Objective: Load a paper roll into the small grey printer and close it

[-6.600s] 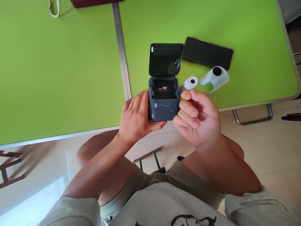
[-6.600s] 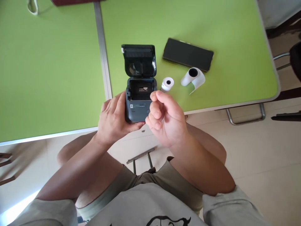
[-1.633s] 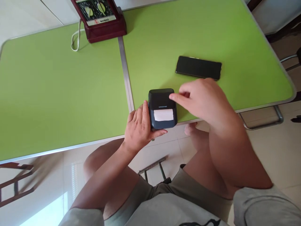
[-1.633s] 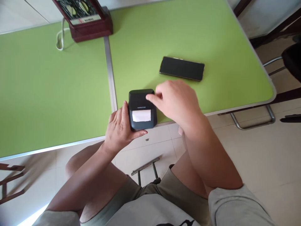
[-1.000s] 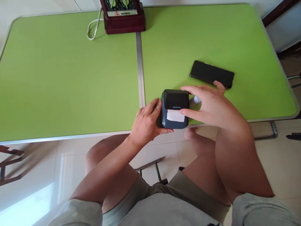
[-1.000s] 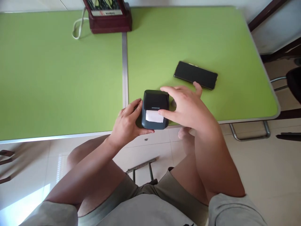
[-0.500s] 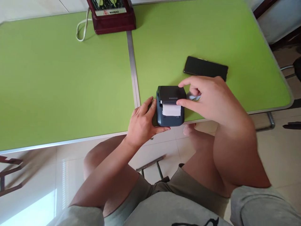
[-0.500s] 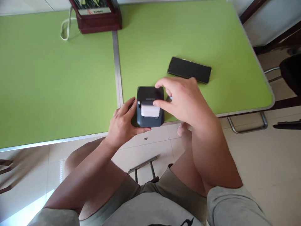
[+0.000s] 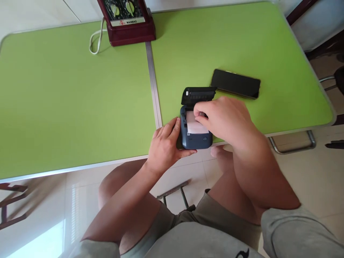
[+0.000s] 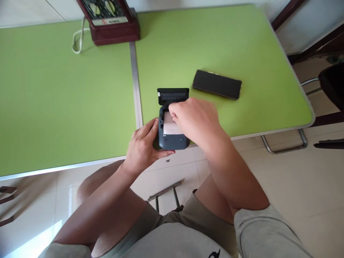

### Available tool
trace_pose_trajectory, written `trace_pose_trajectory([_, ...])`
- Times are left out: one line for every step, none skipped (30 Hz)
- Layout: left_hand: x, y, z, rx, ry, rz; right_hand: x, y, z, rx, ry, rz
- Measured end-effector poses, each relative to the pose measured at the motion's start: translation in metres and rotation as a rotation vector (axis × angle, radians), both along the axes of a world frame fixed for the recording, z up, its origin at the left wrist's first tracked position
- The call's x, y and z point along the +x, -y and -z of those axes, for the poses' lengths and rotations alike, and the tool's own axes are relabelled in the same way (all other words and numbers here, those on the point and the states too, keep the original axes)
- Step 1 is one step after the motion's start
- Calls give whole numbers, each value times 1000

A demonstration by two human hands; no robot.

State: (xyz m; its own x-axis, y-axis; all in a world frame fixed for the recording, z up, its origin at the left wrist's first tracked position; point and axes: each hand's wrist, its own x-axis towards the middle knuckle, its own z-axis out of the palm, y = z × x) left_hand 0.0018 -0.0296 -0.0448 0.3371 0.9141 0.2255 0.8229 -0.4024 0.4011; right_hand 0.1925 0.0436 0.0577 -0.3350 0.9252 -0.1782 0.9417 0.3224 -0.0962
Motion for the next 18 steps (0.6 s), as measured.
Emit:
trace_pose_trajectory([0, 0, 0, -12, 5, -1, -1, -1, 1, -15, 19, -15])
trace_pose_trajectory([1, 0, 1, -23, 12, -1, -3, -2, 2, -30, 35, -25])
trace_pose_trajectory([1, 0, 1, -32, 18, 1, -4, -3, 3, -42, 50, -29])
trace_pose_trajectory([1, 0, 1, -37, 25, 5, -5, -4, 4, -52, 65, -34])
trace_pose_trajectory([1, 1, 2, -38, 31, 11, -6, -5, 5, -60, 81, -39])
trace_pose_trajectory([1, 1, 2, -36, 35, 17, -6, -6, 5, -64, 99, -44])
trace_pose_trajectory([1, 1, 2, -32, 38, 20, -7, -7, 4, -64, 114, -48])
trace_pose_trajectory([1, 1, 2, -27, 40, 21, -7, -6, 3, -57, 124, -48])
trace_pose_trajectory([1, 1, 2, -20, 41, 23, -7, -5, 1, -43, 125, -45])
trace_pose_trajectory([1, 1, 2, -11, 41, 23, -6, -4, -2, -22, 116, -35])
trace_pose_trajectory([1, 1, 2, -3, 40, 24, -4, -2, -5, 4, 92, -21])
trace_pose_trajectory([1, 1, 2, 1, 40, 25, 0, 0, -7, 30, 45, -5])
trace_pose_trajectory([1, 1, 1, 2, 40, 27, 4, 2, -9, 42, -34, 10])
trace_pose_trajectory([0, 1, 1, -1, 40, 29, 10, 3, -11, 37, -150, 25])
trace_pose_trajectory([0, 1, 0, -6, 38, 28, 16, 4, -11, 16, -300, 46])
trace_pose_trajectory([0, 1, 0, -9, 35, 24, 23, 4, -10, -13, -472, 81])
trace_pose_trajectory([0, 0, -1, -9, 27, 20, 31, 2, -8, -30, -651, 142])
trace_pose_trajectory([-1, 0, -1, -6, 17, 15, 39, 0, -5, -42, -817, 220])
